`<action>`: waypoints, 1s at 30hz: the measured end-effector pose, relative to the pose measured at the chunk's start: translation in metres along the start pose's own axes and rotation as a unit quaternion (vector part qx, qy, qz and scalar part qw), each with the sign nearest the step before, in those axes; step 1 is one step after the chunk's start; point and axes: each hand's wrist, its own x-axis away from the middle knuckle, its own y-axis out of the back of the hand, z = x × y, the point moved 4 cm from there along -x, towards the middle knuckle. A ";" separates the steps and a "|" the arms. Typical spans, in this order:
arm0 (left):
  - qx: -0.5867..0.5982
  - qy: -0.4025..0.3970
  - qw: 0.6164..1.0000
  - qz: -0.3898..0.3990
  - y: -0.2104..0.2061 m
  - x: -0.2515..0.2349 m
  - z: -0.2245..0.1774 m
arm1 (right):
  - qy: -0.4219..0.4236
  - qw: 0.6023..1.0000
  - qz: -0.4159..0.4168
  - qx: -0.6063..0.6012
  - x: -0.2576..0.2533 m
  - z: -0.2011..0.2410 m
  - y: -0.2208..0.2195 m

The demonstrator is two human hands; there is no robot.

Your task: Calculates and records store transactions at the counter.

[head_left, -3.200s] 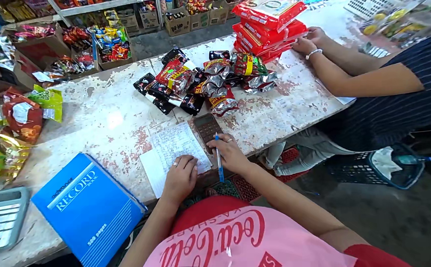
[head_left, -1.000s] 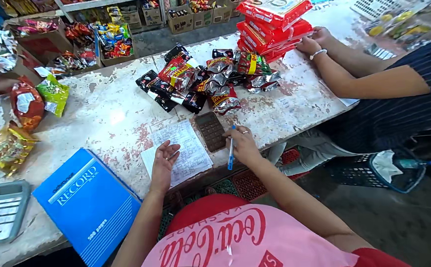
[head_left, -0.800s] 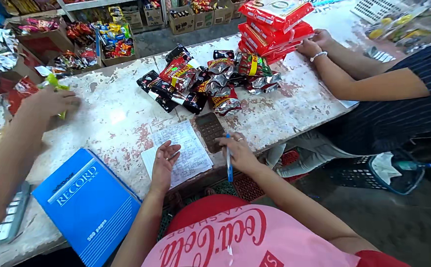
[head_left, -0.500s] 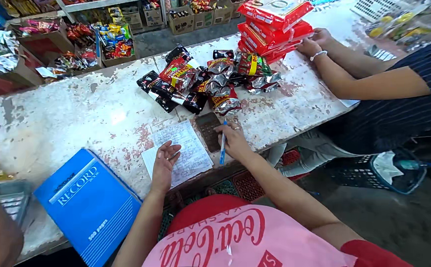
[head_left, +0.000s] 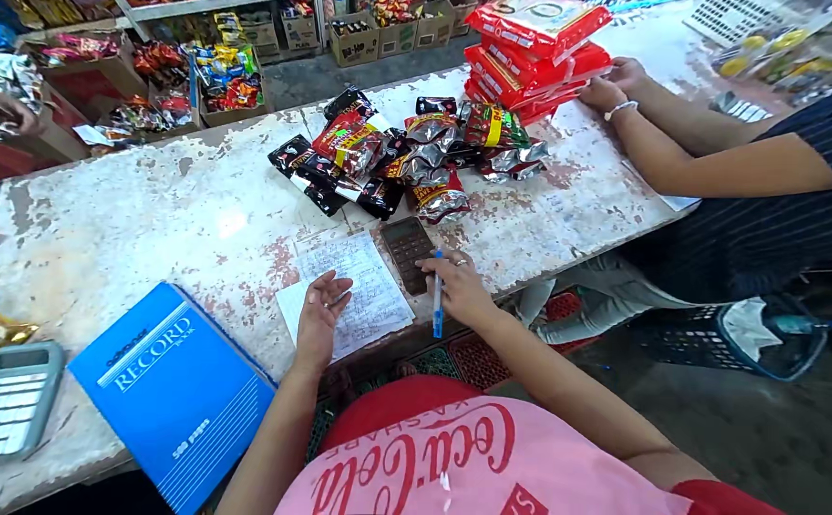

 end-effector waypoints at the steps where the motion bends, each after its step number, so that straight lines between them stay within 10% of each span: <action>1: -0.003 0.000 1.000 0.000 0.000 0.000 0.000 | -0.004 1.000 -0.022 0.001 0.003 -0.004 0.005; 12: -0.152 -0.077 0.985 0.038 -0.004 0.002 0.004 | -0.002 0.996 -0.084 -0.014 0.020 -0.031 0.007; 16: -0.574 -0.216 0.789 0.040 -0.033 0.015 0.003 | -0.098 0.981 -0.142 -0.087 0.013 -0.045 0.013; 19: -0.713 -0.157 0.682 0.048 -0.053 0.020 0.015 | -0.141 0.964 -0.169 -0.149 0.008 -0.050 0.017; 30: -0.736 -0.077 0.663 0.112 -0.067 0.017 0.009 | -0.126 0.975 -0.152 -0.104 0.009 -0.052 0.006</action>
